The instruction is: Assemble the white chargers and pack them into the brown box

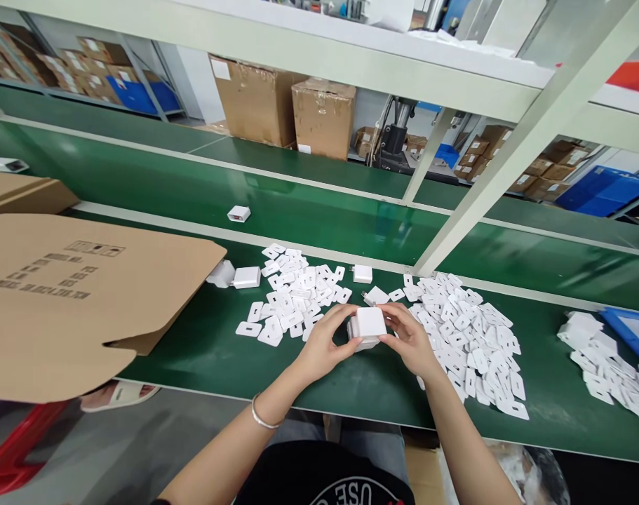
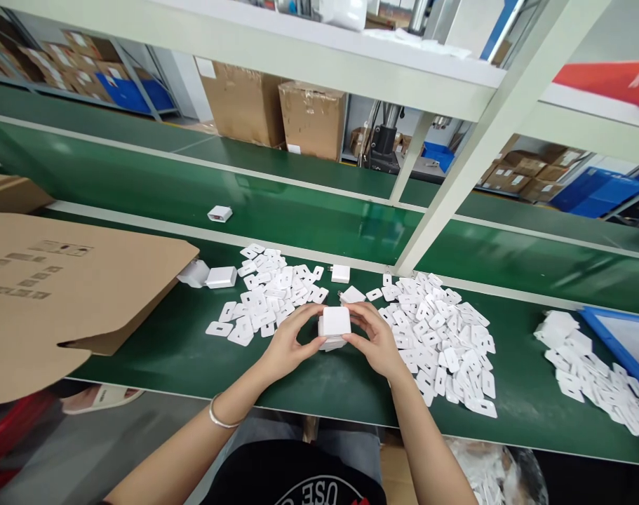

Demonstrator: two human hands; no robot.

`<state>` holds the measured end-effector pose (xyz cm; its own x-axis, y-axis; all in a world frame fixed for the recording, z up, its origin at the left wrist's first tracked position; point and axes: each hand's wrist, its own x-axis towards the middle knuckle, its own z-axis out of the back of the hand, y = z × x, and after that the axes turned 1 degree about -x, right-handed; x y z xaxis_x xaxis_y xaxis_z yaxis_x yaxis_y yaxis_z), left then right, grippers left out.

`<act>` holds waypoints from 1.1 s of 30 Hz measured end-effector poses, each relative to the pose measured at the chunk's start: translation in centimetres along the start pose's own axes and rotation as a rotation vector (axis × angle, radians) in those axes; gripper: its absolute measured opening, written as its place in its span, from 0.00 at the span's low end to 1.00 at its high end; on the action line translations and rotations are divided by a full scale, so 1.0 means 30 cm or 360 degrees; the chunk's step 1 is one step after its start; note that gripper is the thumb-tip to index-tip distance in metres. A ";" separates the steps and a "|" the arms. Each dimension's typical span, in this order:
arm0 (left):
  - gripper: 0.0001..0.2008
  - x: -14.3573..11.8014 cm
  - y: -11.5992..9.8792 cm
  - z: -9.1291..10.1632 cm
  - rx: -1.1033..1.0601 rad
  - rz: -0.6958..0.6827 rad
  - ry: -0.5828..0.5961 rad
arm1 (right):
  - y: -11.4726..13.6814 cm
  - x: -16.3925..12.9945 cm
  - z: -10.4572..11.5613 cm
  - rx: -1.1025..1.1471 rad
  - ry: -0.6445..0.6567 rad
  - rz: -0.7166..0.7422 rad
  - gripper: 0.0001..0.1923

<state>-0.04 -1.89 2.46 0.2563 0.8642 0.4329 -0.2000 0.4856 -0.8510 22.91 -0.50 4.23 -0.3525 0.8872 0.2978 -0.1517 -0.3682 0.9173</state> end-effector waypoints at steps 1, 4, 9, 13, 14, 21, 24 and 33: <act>0.18 -0.001 0.000 0.001 0.0005 0.0002 0.0005 | 0.000 0.001 0.001 0.0004 0.0008 0.0004 0.22; 0.21 -0.010 -0.003 0.010 0.0018 0.0037 0.0068 | 0.003 0.001 0.001 -0.0033 0.0030 -0.0033 0.23; 0.38 -0.043 0.002 0.032 0.0098 0.0123 0.0242 | 0.031 -0.030 -0.003 -0.0151 0.0103 -0.0092 0.28; 0.38 -0.062 0.024 0.024 0.0271 0.0162 0.0214 | 0.043 -0.061 0.012 -0.0349 0.0200 -0.0189 0.36; 0.37 -0.063 0.028 0.019 0.0301 0.0153 0.0207 | 0.040 -0.058 0.022 -0.0432 0.0179 -0.0199 0.36; 0.46 -0.037 0.027 0.047 0.0349 0.0039 0.0293 | -0.011 0.109 0.084 -0.1340 -0.0044 -0.0371 0.21; 0.43 0.022 0.038 0.117 0.0288 -0.0004 0.0358 | -0.038 0.167 0.078 -0.1391 0.0006 -0.0383 0.23; 0.29 0.330 0.115 0.110 0.0780 -0.0212 0.0708 | -0.112 0.178 0.035 -0.1291 -0.0164 -0.0394 0.22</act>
<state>-1.33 8.78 4.78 0.6525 0.7072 0.2721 -0.5187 0.6786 -0.5200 22.49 5.77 3.01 -0.1423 0.9747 0.1723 -0.8415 -0.2108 0.4975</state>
